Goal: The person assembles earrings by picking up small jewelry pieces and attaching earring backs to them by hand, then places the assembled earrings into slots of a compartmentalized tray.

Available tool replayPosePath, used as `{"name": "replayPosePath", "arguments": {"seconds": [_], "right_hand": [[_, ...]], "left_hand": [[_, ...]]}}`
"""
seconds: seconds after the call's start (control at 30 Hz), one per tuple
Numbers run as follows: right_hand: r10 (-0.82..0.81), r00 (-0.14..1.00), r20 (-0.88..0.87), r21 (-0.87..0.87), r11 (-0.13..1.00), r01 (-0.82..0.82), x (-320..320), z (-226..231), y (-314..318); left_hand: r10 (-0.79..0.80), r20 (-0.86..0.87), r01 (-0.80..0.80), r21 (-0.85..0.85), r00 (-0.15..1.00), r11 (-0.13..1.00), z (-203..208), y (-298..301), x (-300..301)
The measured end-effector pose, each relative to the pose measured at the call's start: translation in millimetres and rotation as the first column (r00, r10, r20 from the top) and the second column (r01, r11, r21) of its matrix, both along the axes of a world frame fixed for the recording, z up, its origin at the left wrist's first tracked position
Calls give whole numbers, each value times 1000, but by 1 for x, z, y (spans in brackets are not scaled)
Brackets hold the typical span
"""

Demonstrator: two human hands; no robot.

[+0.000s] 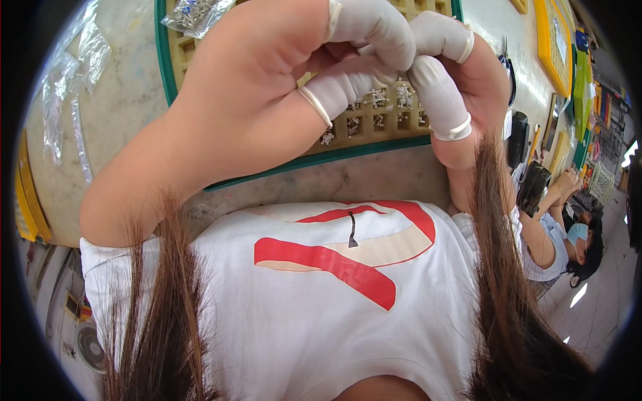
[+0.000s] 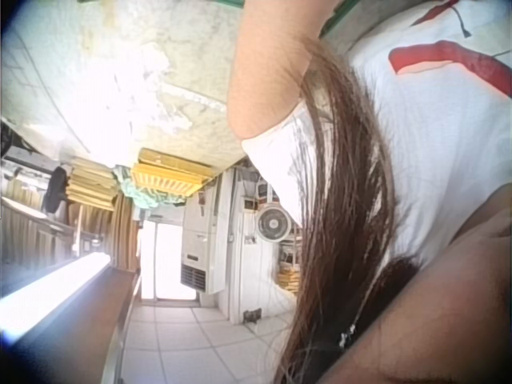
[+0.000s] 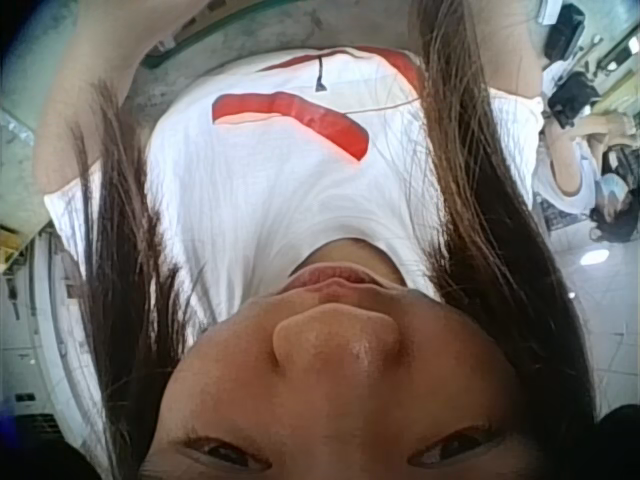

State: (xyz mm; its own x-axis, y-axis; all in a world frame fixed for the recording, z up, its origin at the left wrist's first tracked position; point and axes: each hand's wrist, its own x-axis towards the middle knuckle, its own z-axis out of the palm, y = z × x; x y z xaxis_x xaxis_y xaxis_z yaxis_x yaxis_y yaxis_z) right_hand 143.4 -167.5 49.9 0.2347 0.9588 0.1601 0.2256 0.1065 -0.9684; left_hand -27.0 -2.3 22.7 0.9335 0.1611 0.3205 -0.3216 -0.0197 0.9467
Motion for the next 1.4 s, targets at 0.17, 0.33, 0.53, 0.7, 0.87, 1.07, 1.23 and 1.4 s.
{"name": "replayPosePath", "arguments": {"seconds": [0.17, 0.33, 0.53, 0.7, 0.87, 1.07, 1.23, 1.4], "right_hand": [[2, 997, -79, -38, 999, -5, 2, -7, -2], [57, 977, 205, 34, 997, -65, 17, -1, 1], [-20, 965, 262, 133, 991, -15, 13, -9, -2], [-165, 957, -240, 107, 975, 195, 6, -11, -5], [19, 975, -220, 268, 963, 42, 21, -27, 2], [19, 982, -190, 265, 964, 33, 18, -19, 0], [-13, 983, -181, 141, 989, 39, 17, -7, -4], [-39, 983, -182, 164, 984, 69, 13, -8, -3]], "left_hand": [[-3, 5, 4, -76, 1000, 997, 0, -5, 8], [-26, 20, 30, -262, 999, 965, -10, -10, 13], [-42, -39, 32, -231, 998, 972, -1, -9, 9], [47, -18, -46, 30, 999, 998, 15, 3, 1], [101, 32, -102, 38, 994, 994, 13, 0, -2], [90, 52, -93, 61, 995, 994, 18, 1, -4], [61, 55, -65, 69, 997, 996, 19, 3, 0], [88, 48, -91, 60, 995, 994, 18, 2, -2]]}}
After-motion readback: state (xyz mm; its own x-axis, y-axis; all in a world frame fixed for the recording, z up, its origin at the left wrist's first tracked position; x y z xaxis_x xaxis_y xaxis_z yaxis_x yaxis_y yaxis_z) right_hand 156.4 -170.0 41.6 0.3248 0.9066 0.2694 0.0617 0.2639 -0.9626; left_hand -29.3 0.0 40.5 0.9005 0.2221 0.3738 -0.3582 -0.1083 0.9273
